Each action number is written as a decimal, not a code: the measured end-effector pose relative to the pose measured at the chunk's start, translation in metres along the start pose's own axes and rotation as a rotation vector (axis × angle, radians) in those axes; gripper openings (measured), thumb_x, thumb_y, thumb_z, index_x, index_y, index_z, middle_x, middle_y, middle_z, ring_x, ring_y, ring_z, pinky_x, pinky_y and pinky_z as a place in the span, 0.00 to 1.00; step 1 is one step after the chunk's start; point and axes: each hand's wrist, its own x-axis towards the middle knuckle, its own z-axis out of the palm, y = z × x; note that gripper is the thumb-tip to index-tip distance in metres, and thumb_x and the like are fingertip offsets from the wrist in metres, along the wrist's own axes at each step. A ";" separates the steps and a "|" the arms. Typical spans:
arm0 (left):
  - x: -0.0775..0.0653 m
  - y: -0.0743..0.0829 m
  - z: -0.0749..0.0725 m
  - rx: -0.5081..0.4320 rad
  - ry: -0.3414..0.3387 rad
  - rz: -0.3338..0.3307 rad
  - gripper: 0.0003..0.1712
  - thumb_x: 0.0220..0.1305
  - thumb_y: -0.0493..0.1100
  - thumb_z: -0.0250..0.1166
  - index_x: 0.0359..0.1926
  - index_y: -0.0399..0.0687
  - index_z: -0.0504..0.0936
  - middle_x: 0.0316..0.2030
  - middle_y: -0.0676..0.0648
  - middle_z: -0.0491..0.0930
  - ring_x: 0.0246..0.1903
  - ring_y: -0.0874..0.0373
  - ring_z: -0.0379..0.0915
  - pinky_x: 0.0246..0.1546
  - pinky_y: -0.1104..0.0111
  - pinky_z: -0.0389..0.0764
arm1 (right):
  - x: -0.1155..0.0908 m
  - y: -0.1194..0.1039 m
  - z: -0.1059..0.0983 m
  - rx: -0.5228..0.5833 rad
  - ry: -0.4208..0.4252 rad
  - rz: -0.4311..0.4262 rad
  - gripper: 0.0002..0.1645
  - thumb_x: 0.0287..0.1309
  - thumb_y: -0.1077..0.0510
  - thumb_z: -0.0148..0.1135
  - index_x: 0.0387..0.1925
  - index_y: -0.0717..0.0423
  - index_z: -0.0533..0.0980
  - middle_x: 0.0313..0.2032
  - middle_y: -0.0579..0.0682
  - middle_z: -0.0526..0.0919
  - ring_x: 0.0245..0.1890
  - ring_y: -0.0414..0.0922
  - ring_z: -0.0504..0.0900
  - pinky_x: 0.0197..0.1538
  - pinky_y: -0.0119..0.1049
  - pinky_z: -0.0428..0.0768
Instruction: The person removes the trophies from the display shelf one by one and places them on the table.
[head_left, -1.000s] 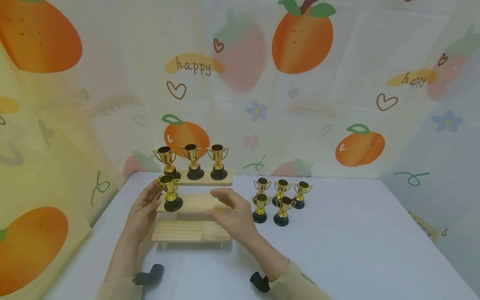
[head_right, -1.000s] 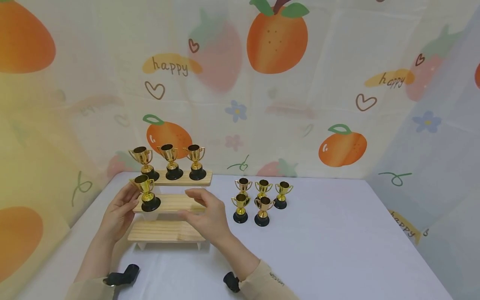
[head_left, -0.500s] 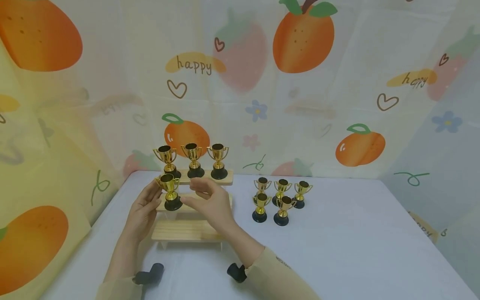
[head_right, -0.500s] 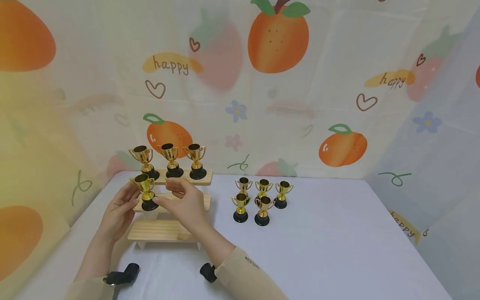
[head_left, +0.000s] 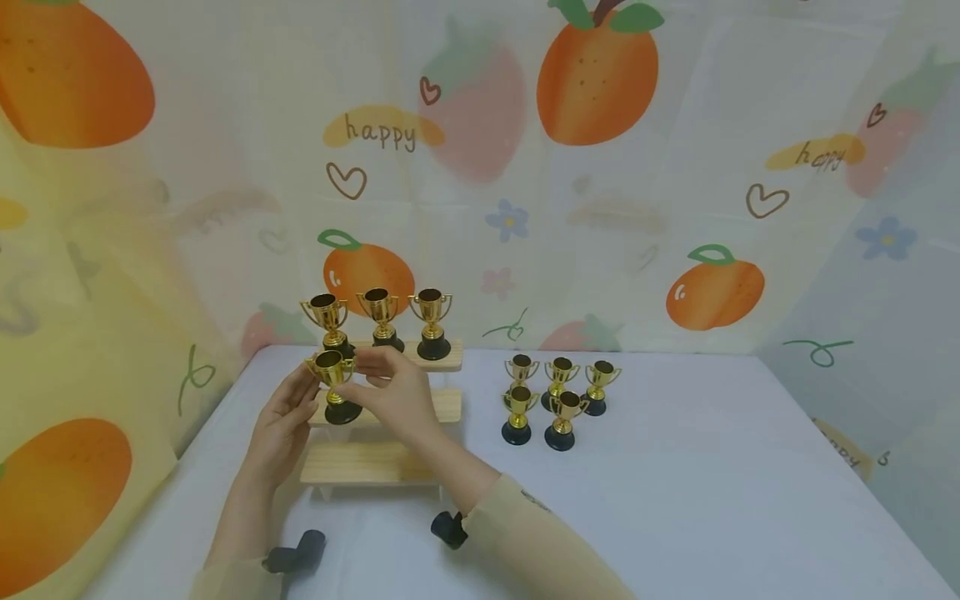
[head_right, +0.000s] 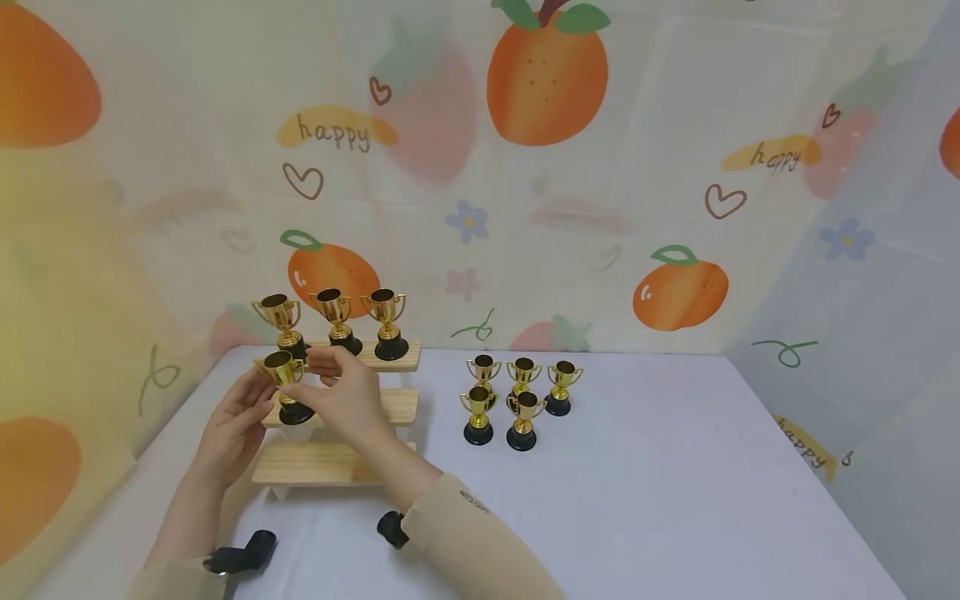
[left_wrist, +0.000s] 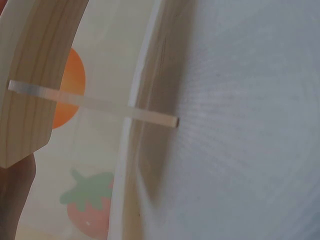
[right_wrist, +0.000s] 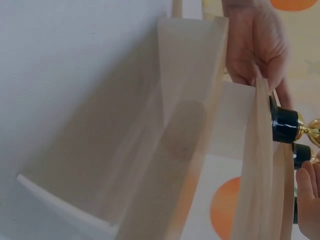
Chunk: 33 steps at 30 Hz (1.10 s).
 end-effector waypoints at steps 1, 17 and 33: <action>0.000 0.000 0.000 -0.003 -0.001 0.006 0.34 0.76 0.31 0.43 0.78 0.48 0.48 0.73 0.66 0.61 0.65 0.84 0.61 0.73 0.81 0.59 | 0.001 0.000 0.000 -0.001 -0.002 0.004 0.30 0.50 0.53 0.77 0.56 0.51 0.78 0.53 0.46 0.85 0.53 0.36 0.83 0.58 0.25 0.80; 0.000 -0.001 0.002 -0.044 -0.009 0.048 0.34 0.75 0.28 0.42 0.77 0.48 0.51 0.65 0.70 0.68 0.64 0.80 0.65 0.61 0.88 0.68 | 0.015 -0.002 0.019 -0.125 0.013 0.041 0.31 0.47 0.53 0.78 0.55 0.44 0.79 0.52 0.44 0.85 0.48 0.39 0.85 0.50 0.23 0.82; 0.001 -0.001 0.002 -0.026 -0.015 0.044 0.34 0.75 0.29 0.42 0.78 0.45 0.48 0.67 0.69 0.66 0.65 0.81 0.63 0.63 0.87 0.66 | 0.016 0.004 0.026 -0.125 0.067 0.000 0.26 0.49 0.57 0.77 0.52 0.49 0.80 0.46 0.48 0.87 0.45 0.35 0.84 0.45 0.18 0.81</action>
